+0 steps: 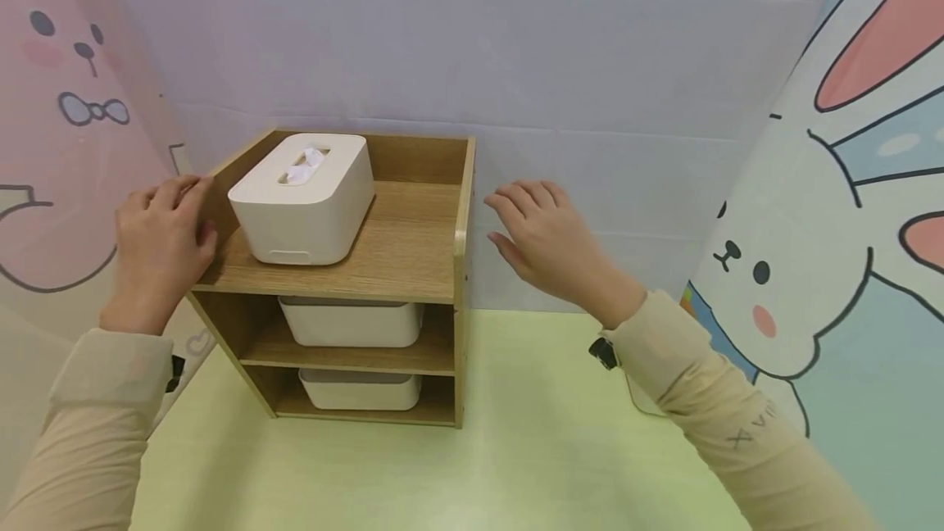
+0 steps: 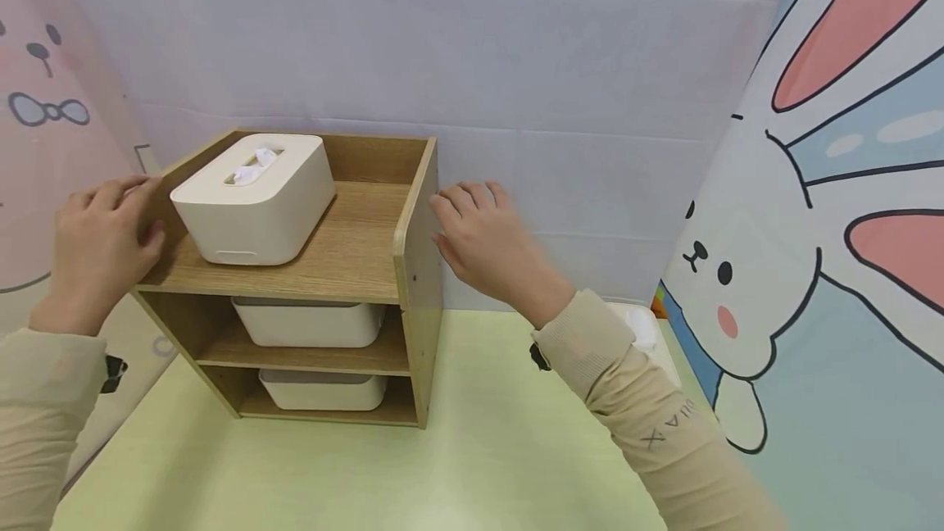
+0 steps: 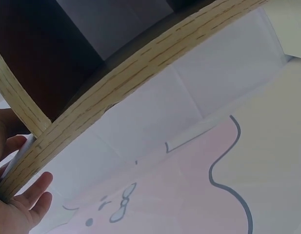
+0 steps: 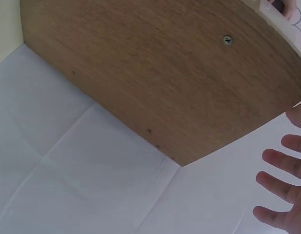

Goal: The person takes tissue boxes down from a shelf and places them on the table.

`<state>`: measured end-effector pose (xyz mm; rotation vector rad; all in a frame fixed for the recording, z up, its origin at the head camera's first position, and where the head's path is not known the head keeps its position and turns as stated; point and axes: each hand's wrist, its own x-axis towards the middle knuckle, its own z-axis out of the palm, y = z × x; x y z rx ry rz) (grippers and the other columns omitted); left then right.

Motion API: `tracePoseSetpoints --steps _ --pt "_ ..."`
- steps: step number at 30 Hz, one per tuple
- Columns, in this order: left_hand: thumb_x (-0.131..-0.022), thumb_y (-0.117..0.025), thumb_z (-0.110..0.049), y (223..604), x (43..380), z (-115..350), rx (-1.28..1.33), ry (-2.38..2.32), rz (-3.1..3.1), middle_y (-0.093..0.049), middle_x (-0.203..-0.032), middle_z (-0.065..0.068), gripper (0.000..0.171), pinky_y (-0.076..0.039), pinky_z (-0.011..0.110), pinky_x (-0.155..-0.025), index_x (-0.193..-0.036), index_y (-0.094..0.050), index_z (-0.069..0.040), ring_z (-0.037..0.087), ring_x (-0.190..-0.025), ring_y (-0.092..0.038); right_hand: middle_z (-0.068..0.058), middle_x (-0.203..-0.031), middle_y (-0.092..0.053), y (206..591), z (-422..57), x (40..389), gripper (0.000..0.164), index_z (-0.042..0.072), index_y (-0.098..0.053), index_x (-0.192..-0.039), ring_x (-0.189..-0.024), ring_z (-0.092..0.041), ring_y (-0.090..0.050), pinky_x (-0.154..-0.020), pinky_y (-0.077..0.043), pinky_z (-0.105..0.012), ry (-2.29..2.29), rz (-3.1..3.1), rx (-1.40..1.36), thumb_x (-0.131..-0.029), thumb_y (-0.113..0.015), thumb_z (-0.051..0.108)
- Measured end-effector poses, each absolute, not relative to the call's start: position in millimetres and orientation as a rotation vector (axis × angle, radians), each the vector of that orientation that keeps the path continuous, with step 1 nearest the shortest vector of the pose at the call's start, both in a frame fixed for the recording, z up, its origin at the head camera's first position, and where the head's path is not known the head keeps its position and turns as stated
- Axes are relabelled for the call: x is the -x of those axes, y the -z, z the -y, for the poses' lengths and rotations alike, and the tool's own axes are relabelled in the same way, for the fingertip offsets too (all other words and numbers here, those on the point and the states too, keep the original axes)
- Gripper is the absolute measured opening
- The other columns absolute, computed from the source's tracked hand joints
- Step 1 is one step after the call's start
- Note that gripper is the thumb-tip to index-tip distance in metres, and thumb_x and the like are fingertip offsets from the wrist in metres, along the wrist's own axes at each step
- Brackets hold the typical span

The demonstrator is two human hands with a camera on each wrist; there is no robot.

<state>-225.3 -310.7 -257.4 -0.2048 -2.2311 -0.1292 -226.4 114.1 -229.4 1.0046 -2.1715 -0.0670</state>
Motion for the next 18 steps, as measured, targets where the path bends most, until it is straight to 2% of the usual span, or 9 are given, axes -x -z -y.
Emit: tracePoseSetpoints --steps 9,18 --pt "-0.074 -0.057 -0.001 257.6 224.9 310.0 0.198 0.105 2.229 -0.054 -0.117 0.026 0.047 -0.034 0.062 -0.076 -0.121 -0.053 0.003 0.052 -0.096 -0.046 -0.009 -0.119 -0.057 205.3 -72.6 217.6 0.036 0.005 -0.052 -0.120 -0.112 -0.028 -0.050 -0.098 -0.038 -0.043 0.137 2.148 -1.057 -0.091 -0.050 0.027" --pt "-0.075 -0.056 -0.001 258.0 224.6 310.9 0.191 0.112 2.238 -0.054 -0.119 0.025 0.048 -0.033 0.062 -0.077 -0.122 -0.053 0.002 0.053 -0.098 -0.045 -0.005 -0.124 -0.054 197.6 -24.6 215.4 0.039 0.011 -0.048 -0.126 -0.118 -0.025 -0.048 -0.103 -0.036 -0.044 0.252 2.211 -1.089 -0.092 -0.046 0.032"
